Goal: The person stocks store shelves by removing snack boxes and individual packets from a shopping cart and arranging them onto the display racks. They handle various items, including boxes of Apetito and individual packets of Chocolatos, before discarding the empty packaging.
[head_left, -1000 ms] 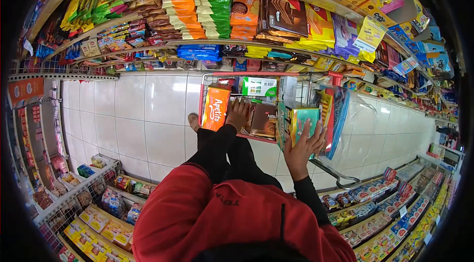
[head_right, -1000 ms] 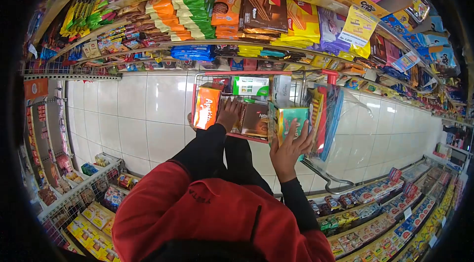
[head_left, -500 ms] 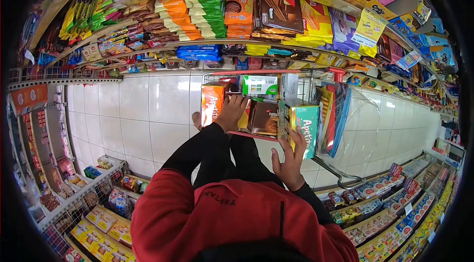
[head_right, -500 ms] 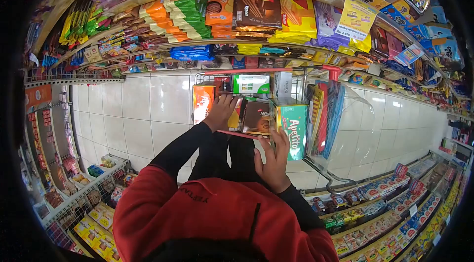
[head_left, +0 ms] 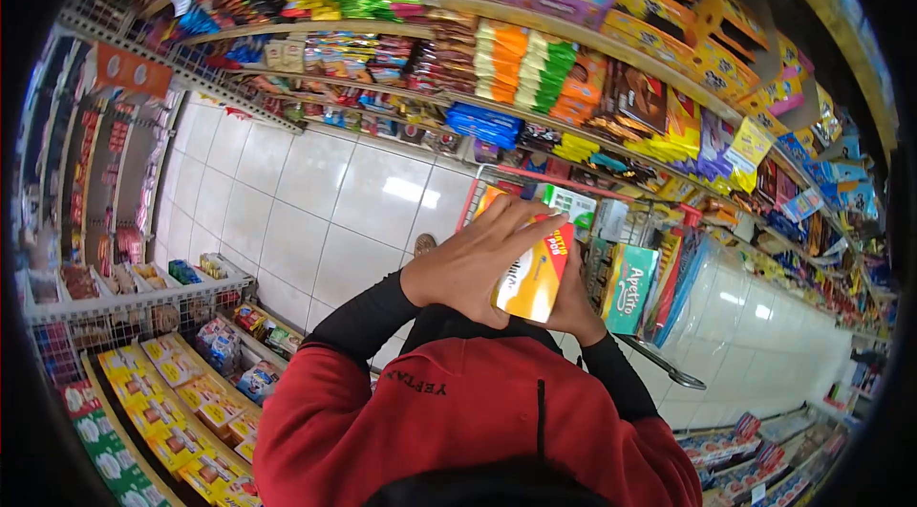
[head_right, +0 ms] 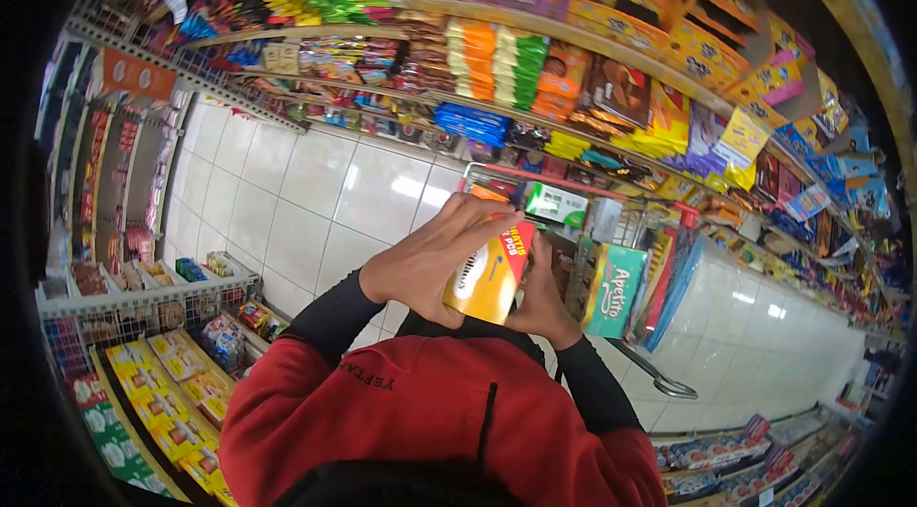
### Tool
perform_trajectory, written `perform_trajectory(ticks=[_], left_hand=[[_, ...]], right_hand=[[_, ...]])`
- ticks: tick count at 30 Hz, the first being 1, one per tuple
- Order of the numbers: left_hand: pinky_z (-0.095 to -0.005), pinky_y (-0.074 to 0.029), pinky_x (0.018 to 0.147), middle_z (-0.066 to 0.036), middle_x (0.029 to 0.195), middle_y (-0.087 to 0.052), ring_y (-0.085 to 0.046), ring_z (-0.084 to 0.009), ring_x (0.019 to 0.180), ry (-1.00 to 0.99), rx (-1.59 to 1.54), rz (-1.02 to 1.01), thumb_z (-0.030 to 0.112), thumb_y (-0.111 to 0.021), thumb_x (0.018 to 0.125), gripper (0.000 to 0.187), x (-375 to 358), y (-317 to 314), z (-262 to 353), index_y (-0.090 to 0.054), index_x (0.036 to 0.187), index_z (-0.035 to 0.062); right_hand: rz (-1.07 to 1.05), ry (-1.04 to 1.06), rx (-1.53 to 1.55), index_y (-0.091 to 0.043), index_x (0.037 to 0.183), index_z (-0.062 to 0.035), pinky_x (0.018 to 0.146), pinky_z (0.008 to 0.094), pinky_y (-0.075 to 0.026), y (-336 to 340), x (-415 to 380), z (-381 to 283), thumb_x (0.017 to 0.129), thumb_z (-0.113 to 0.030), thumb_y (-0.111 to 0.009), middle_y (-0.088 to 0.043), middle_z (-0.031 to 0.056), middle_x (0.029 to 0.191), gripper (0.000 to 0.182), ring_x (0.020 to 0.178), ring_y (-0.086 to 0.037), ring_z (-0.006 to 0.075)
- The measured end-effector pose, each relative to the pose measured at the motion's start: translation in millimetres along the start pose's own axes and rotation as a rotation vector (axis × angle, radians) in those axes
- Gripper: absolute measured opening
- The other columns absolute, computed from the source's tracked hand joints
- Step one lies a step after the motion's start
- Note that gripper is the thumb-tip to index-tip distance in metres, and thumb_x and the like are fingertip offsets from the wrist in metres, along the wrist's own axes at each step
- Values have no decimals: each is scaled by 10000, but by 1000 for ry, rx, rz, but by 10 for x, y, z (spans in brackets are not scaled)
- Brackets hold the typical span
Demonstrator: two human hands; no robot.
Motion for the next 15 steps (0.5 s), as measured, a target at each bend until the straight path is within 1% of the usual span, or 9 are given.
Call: perform_trajectory(ticks=[2, 4, 5, 6, 8, 10, 12, 14, 15], left_hand=[[-489, -260, 1038, -248, 1348, -259, -263, -434, 1257, -26, -11, 58, 259, -776, 452, 1134, -184, 146, -8, -214, 1411, 38], [-489, -206, 1071, -254, 1416, -155, -172, -435, 1325, -47, -101, 405, 361, -813, 499, 1204, -473, 445, -119, -122, 1430, 35], [-456, -174, 1090, -246, 1446, -97, -127, -401, 1358, -7, -162, 351, 437, -822, 531, 1272, -608, 409, -270, -27, 1428, 14], [-456, -174, 1090, -246, 1446, -97, -127, -401, 1358, -11, -156, 362, 437, -822, 531, 1272, -768, 366, -396, -27, 1428, 14], [-418, -176, 1094, -234, 1441, -114, -153, -362, 1358, 159, -398, 370, 426, -824, 544, 1287, -1105, 197, -867, 13, 1417, -14], [-387, -189, 1092, -219, 1416, -165, -166, -330, 1357, 151, -436, 419, 407, -826, 552, 1273, -1430, 232, -1159, 14, 1409, -17], [-391, -230, 1078, -194, 1376, -223, -214, -318, 1339, 300, -571, 519, 363, -833, 544, 1245, -1878, 261, -1612, -12, 1401, -16], [-397, -269, 1065, -169, 1346, -263, -294, -301, 1299, 302, -562, 527, 294, -836, 540, 1232, -2269, 341, -1897, 2, 1395, 0], [-398, -290, 1057, -161, 1336, -272, -329, -294, 1274, 352, -610, 602, 265, -836, 538, 1239, -2526, 362, -2119, 24, 1393, 11]], right_hand=[[-55, -27, 74, -44, 1403, 12, 1098, 416, -183, -176, 83, -73, 566, -269, -819, -206, 236, 1412, 1175, 1318, -257, 361], [-112, -65, 143, -63, 1400, 14, 1093, 406, -200, -404, 119, -7, 561, -263, -813, -237, 224, 1401, 1159, 1300, -301, 348], [-201, -89, 91, -69, 1399, 14, 1091, 398, -207, -610, 127, 142, 555, -253, -811, -257, 215, 1394, 1155, 1292, -322, 333], [-286, -114, 39, -76, 1398, 13, 1089, 391, -215, -780, 173, 225, 549, -242, -810, -277, 206, 1387, 1151, 1283, -342, 317], [-385, -290, 260, -40, 1411, 3, 1097, 384, -201, -1134, 393, 138, 544, -228, -803, -267, 198, 1403, 1178, 1302, -314, 312], [-253, 25, 155, 2, 1425, -12, 1096, 389, -207, -1331, 699, -101, 534, -219, -802, -242, 205, 1423, 1217, 1317, -293, 319], [-315, 53, 75, 33, 1431, -21, 1087, 387, -243, -1591, 1006, -124, 557, -189, -771, -229, 226, 1425, 1200, 1327, -271, 344], [-561, -95, 112, -239, 1405, -49, 1074, 363, -268, -1951, 1304, -65, 607, -158, -744, -311, 207, 1402, 951, 1321, -280, 334], [-664, 7, -15, -191, 1417, -46, 1037, 379, -329, -2129, 1506, -21, 643, -144, -717, -337, 226, 1372, 941, 1265, -362, 359]])
Point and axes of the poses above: each hand's wrist, its own x-axis towards the middle knuckle, its own y-axis out of the back of the hand, z = x × y, the point moved 9 cm from there along x, towards the middle knuckle
